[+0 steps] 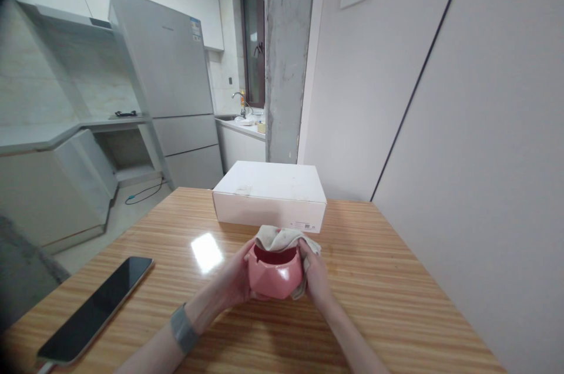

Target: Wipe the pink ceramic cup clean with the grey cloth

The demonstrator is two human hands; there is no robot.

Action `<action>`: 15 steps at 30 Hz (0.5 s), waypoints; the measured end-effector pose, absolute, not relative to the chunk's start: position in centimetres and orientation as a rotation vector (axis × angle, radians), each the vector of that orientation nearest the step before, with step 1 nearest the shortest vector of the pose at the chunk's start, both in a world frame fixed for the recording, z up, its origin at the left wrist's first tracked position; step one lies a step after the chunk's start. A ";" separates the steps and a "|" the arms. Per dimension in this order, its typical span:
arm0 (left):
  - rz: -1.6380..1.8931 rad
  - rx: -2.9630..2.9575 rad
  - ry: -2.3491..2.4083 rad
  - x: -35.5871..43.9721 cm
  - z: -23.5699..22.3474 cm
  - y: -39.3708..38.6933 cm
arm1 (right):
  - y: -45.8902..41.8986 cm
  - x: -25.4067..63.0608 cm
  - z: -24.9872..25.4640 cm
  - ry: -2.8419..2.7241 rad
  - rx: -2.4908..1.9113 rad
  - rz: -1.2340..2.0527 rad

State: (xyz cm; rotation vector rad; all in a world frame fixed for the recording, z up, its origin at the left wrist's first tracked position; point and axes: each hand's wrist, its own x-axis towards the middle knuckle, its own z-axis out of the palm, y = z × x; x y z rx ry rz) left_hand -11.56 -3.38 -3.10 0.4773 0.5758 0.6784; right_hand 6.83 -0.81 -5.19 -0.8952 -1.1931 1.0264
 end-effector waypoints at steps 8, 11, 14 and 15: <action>0.783 0.516 0.678 -11.1 -3.2 -3.5 | -2.0 6.6 -5.0 -1.209 -0.973 0.992; 0.889 0.579 0.732 -10.8 -3.0 -3.6 | -2.8 6.1 -4.7 -1.275 -0.947 0.933; 1.012 0.565 0.688 -10.5 -2.9 -3.4 | -3.7 5.6 -4.3 -1.425 -0.856 0.830; 1.050 0.546 0.653 -10.5 -2.9 -3.4 | -3.9 5.5 -4.2 -1.495 -0.827 0.779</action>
